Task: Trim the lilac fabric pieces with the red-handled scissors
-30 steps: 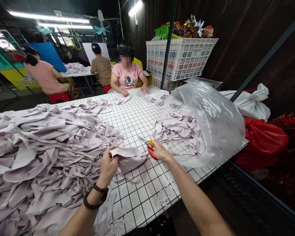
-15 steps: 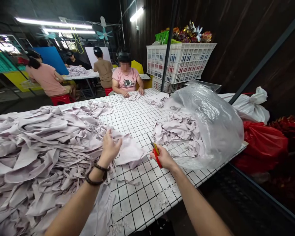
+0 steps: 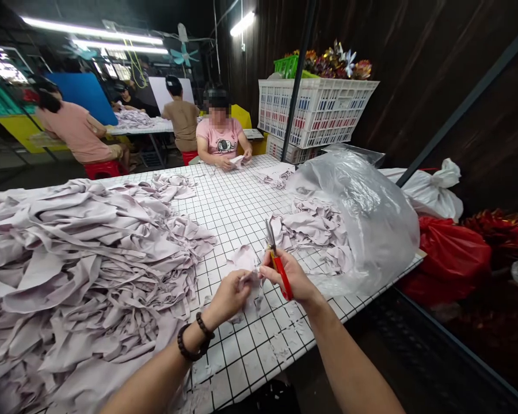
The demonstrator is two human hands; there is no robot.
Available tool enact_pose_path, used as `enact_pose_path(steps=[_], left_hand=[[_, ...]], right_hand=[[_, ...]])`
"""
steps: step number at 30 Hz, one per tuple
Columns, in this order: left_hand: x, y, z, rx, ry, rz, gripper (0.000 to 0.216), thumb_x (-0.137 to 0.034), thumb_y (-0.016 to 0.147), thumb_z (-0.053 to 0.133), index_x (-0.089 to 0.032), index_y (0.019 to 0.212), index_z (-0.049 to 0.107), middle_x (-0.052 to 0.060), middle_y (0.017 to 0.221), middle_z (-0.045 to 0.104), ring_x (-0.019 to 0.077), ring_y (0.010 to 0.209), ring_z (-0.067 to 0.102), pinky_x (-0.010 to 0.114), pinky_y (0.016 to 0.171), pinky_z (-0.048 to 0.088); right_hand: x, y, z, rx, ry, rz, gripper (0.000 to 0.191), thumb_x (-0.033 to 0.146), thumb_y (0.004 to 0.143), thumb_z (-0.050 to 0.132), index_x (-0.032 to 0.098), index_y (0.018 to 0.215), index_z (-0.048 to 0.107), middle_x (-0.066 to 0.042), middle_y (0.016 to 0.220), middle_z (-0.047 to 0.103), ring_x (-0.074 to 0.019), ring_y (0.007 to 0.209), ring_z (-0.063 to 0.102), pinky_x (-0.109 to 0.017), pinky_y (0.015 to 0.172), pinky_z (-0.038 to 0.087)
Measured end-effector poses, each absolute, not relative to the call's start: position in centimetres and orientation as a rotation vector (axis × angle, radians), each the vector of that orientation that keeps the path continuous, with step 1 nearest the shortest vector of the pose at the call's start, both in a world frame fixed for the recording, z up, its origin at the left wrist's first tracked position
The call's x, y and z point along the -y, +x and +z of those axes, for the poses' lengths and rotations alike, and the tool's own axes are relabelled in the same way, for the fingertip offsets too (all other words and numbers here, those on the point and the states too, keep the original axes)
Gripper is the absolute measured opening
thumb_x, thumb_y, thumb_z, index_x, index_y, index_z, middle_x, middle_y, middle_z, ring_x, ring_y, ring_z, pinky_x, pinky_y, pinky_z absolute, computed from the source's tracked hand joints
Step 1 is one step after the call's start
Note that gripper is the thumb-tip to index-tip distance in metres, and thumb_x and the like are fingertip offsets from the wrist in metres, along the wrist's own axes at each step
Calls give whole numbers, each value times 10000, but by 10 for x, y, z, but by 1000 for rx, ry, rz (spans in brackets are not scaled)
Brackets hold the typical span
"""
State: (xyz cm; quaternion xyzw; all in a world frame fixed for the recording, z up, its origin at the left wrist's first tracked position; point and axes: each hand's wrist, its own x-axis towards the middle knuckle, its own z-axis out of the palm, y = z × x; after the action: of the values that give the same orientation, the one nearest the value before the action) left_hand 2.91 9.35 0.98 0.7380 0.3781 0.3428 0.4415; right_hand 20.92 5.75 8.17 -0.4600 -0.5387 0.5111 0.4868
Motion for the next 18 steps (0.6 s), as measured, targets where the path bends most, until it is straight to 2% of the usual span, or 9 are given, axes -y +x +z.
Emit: enact_pose_path(steps=[3, 6, 9, 12, 14, 16, 18], left_hand=[[-121, 9, 19, -947, 1773, 829, 190, -68, 655, 418, -157, 727, 570, -16, 609, 554, 119, 542, 487, 205, 516, 376], [-165, -12, 47, -974, 1768, 906, 163, -93, 635, 374, -167, 696, 507, -35, 577, 468, 105, 506, 418, 193, 475, 313], [-207, -14, 83, -968, 1838, 912, 119, -124, 640, 393, -172, 619, 500, -27, 564, 450, 123, 551, 432, 216, 521, 344], [-224, 8, 101, -946, 1928, 818, 72, -144, 612, 513, -168, 563, 561, 6, 639, 559, 166, 678, 515, 264, 652, 420], [-213, 24, 96, -968, 1951, 787, 55, -151, 604, 590, -167, 640, 630, 45, 824, 638, 205, 836, 549, 297, 774, 434], [-186, 33, 78, -1020, 1929, 764, 91, -222, 687, 607, -166, 733, 662, 80, 942, 650, 224, 924, 550, 321, 838, 425], [-148, 30, 54, -1061, 1871, 668, 295, -359, 825, 506, -152, 683, 661, 90, 786, 654, 208, 781, 580, 324, 758, 449]], right_hand=[[-59, 214, 92, 1215, -1011, 1194, 195, 296, 791, 702, 216, 832, 529, 34, 741, 540, -113, 649, 534, -250, 604, 409], [-56, 217, 95, 1178, -1000, 1214, 168, 264, 804, 696, 210, 823, 538, 27, 742, 575, -107, 635, 519, -245, 588, 388], [-47, 210, 86, 1168, -1073, 1282, 174, 273, 813, 690, 206, 835, 531, 17, 716, 612, -110, 626, 508, -238, 568, 362], [-36, 198, 68, 1142, -1153, 1356, 201, 289, 809, 689, 199, 836, 512, -1, 723, 654, -95, 568, 462, -228, 521, 313], [-29, 190, 52, 1070, -1178, 1398, 225, 292, 795, 694, 194, 818, 493, -8, 727, 671, -70, 499, 397, -225, 498, 281], [-23, 184, 37, 946, -1190, 1424, 249, 294, 772, 702, 194, 802, 476, -3, 713, 670, -55, 463, 366, -223, 488, 269], [-16, 178, 24, 825, -1209, 1438, 269, 302, 746, 711, 194, 796, 470, 2, 706, 663, -49, 446, 364, -221, 483, 271]])
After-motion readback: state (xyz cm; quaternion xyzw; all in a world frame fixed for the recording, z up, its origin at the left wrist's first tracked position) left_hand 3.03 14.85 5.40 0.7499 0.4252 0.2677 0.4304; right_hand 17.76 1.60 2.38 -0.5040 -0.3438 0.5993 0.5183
